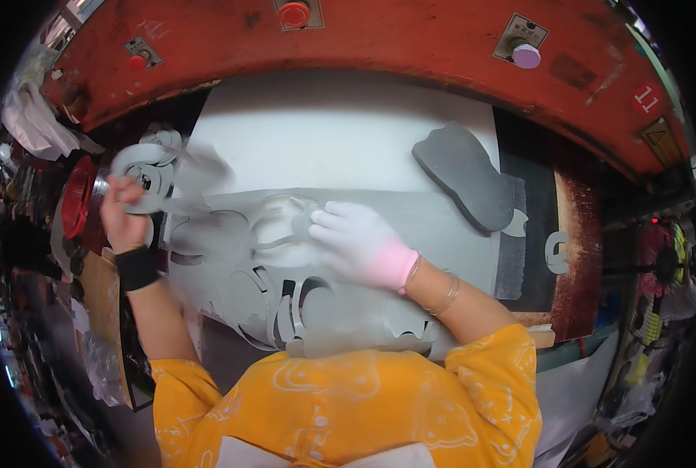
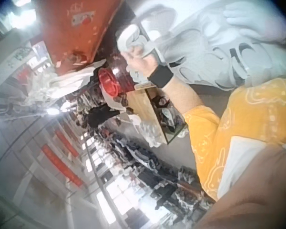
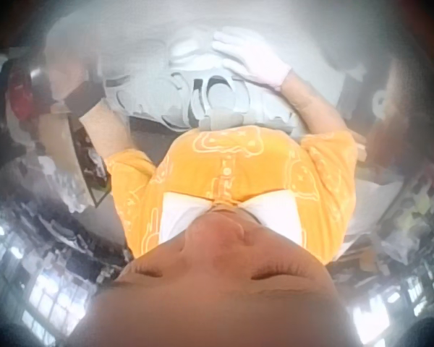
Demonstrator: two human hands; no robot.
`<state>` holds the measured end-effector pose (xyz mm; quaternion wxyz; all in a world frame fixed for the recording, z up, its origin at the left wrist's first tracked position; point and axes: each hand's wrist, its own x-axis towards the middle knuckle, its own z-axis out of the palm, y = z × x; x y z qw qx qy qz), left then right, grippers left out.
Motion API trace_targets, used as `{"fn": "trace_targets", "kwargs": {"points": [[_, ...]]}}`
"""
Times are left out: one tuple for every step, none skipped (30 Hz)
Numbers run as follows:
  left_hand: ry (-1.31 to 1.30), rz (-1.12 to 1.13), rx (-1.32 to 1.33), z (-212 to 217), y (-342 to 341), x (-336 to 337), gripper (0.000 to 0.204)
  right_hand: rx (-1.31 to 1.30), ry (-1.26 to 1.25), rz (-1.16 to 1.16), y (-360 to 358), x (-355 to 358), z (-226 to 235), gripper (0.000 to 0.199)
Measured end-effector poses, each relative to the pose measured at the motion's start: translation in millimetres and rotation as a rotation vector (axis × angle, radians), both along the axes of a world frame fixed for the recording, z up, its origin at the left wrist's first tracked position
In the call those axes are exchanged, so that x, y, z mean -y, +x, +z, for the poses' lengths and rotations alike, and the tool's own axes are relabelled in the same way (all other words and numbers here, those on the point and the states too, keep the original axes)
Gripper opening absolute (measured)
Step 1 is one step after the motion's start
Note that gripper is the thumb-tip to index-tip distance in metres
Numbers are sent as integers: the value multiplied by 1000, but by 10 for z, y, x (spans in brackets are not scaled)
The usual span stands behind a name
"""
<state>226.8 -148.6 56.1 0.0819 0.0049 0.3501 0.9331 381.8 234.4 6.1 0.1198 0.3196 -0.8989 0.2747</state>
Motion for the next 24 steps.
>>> {"fn": "trace_targets", "kwargs": {"points": [[-43, 25, -63, 171, -49, 262, 28, 102, 46, 0, -1, -6, 2, 36], [-15, 82, -92, 317, -76, 474, 28, 200, 94, 2, 5, -12, -5, 43], [-123, 50, -194, 420, -85, 620, 29, 193, 81, -8, 6, -18, -17, 43], [-210, 156, -195, 542, -68, 727, 31, 188, 65, -12, 18, -23, -35, 43], [-373, 213, -259, 597, -23, 751, 33, 181, 49, -13, 20, -21, -56, 42], [-587, 281, -278, 601, 29, 700, 29, 152, 43, -20, 25, -18, -81, 42], [-1017, 244, -350, 564, 111, 592, 27, 122, 37, -28, 22, -15, -102, 42], [-1445, 261, -395, 481, 192, 435, 26, 119, 49, -45, 20, -7, -125, 42], [-1552, 113, -431, 327, 321, 242, 27, 110, 30, -39, 24, -10, -136, 42], [-1650, 28, -494, 133, 461, 27, 29, 100, 25, -28, 24, -7, -147, 42], [-1563, -30, -651, -63, 601, -196, 37, 100, 25, -27, 27, -7, -151, 41], [-1679, -258, -710, -162, 713, -306, 45, 94, 17, -32, 28, -8, -152, 41], [-1723, -346, -808, -268, 823, -424, 50, 100, 28, -32, 30, -8, -150, 41], [-1738, -469, -875, -342, 891, -510, 56, 100, 32, -35, 34, -10, -147, 41], [-1774, -455, -909, -382, 911, -552, 60, 101, 36, -38, 37, -10, -146, 41], [-1811, -471, -923, -405, 923, -580, 63, 106, 34, -42, 40, -10, -147, 41], [-1848, -473, -936, -410, 911, -588, 67, 111, 32, -47, 40, -10, -151, 41], [-1849, -516, -965, -398, 874, -582, 67, 116, 31, -50, 40, -8, -156, 41], [-1851, -544, -988, -381, 823, -564, 68, 115, 33, -48, 40, -7, -161, 41], [-1856, -569, -1014, -373, 770, -555, 69, 112, 33, -46, 38, -6, -167, 41], [-1845, -614, -1018, -357, 709, -527, 69, 117, 35, -54, 37, -4, -169, 41], [-1833, -660, -1025, -340, 647, -496, 69, 109, 33, -44, 33, -6, -170, 41], [-1825, -689, -1029, -334, 608, -475, 68, 110, 33, -45, 30, -5, -169, 41], [-1858, -692, -1054, -332, 590, -463, 68, 117, 31, -54, 28, -9, -164, 41]]}}
